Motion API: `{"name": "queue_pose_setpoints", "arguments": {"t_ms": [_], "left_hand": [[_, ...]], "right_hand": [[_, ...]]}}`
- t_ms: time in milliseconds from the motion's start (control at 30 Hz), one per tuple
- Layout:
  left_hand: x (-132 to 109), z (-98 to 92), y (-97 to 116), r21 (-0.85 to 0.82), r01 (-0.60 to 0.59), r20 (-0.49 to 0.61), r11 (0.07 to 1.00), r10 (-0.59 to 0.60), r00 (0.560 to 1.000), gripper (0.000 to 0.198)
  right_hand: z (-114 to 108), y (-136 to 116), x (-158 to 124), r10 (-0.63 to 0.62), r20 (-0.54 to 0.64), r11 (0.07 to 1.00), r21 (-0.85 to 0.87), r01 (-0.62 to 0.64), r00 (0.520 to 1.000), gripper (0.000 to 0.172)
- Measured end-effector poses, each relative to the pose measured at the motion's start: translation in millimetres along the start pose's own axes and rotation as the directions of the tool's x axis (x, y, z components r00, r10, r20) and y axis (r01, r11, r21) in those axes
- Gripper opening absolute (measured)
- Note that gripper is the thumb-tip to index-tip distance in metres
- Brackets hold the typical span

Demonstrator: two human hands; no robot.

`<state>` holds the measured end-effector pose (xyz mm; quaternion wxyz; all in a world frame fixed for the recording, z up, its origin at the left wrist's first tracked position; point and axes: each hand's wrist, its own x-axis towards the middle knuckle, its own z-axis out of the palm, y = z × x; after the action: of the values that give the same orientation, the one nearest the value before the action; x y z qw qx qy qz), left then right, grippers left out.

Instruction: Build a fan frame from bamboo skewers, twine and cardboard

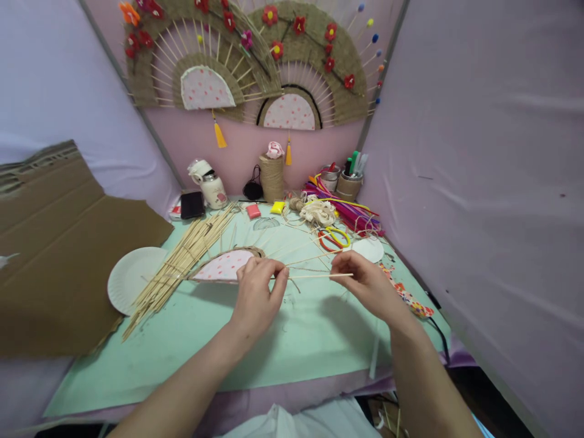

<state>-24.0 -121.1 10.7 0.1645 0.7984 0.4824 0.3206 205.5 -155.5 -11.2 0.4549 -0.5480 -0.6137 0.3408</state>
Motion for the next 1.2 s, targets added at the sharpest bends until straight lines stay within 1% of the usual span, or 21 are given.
{"name": "queue_pose_setpoints", "arguments": {"t_ms": [100,200,300,433,567,633,700,800,867,933,1033,1133,1200], "left_hand": [[-3,-0.2,-1,-0.009,-0.02,0.007,1.0,0.02,1.0,0.019],[-6,-1.4,-1,-0.011,-0.045,0.029,0.999,0.046,0.999,0.019],[-11,-4.1,-1,-0.012,-0.069,0.05,0.998,0.069,0.996,0.019],[-17,-8.7,1,-0.024,-0.083,0.062,0.996,0.085,0.995,0.02],[-22,-11.2,0,-0.051,-0.084,0.023,0.995,0.086,0.996,0.015],[-24,-11.9,-2,-0.059,-0.075,0.001,0.995,0.076,0.997,0.011],[-25,-12.4,-3,-0.063,-0.067,-0.012,0.996,0.066,0.998,0.009],[-26,-13.4,-3,-0.069,-0.064,-0.029,0.996,0.062,0.998,0.007],[-27,-14.5,-3,-0.074,-0.066,-0.039,0.995,0.064,0.997,0.007],[-27,-16.0,-2,-0.081,-0.073,-0.042,0.994,0.07,0.997,0.007],[-28,-18.7,-1,-0.096,-0.097,-0.039,0.991,0.094,0.995,0.009],[-30,-21.1,0,-0.111,-0.127,-0.029,0.986,0.125,0.992,0.014],[-32,-22.3,-1,-0.124,-0.135,-0.014,0.983,0.135,0.991,0.017]], "right_hand": [[-16,-6,-5,-0.051,-0.057,0.994,-0.104,0.045,0.997,0.011],[-25,-14,-4,-0.104,-0.137,0.99,-0.112,0.089,0.985,0.012],[-26,-20,5,-0.142,-0.156,0.986,-0.109,0.125,0.977,0.01],[-20,-17,21,-0.097,-0.108,0.995,-0.029,0.094,0.989,0.011],[-8,-4,29,-0.025,-0.091,0.999,0.039,0.028,0.996,0.016],[-2,1,28,-0.004,-0.118,0.998,0.067,0.012,0.993,0.019],[4,4,24,-0.005,-0.18,0.997,0.074,0.018,0.984,0.02],[13,6,15,-0.077,-0.296,0.996,0.02,0.087,0.952,0.018],[18,7,9,-0.117,-0.324,0.993,-0.02,0.117,0.939,0.016],[23,8,6,-0.093,-0.284,0.996,-0.026,0.089,0.954,0.017],[30,12,7,-0.013,-0.164,1.0,-0.023,0.01,0.986,0.019],[37,15,14,0.014,-0.066,0.999,-0.029,-0.016,0.998,0.02],[43,16,20,0.02,-0.049,0.999,-0.025,-0.021,0.999,0.019]]}}
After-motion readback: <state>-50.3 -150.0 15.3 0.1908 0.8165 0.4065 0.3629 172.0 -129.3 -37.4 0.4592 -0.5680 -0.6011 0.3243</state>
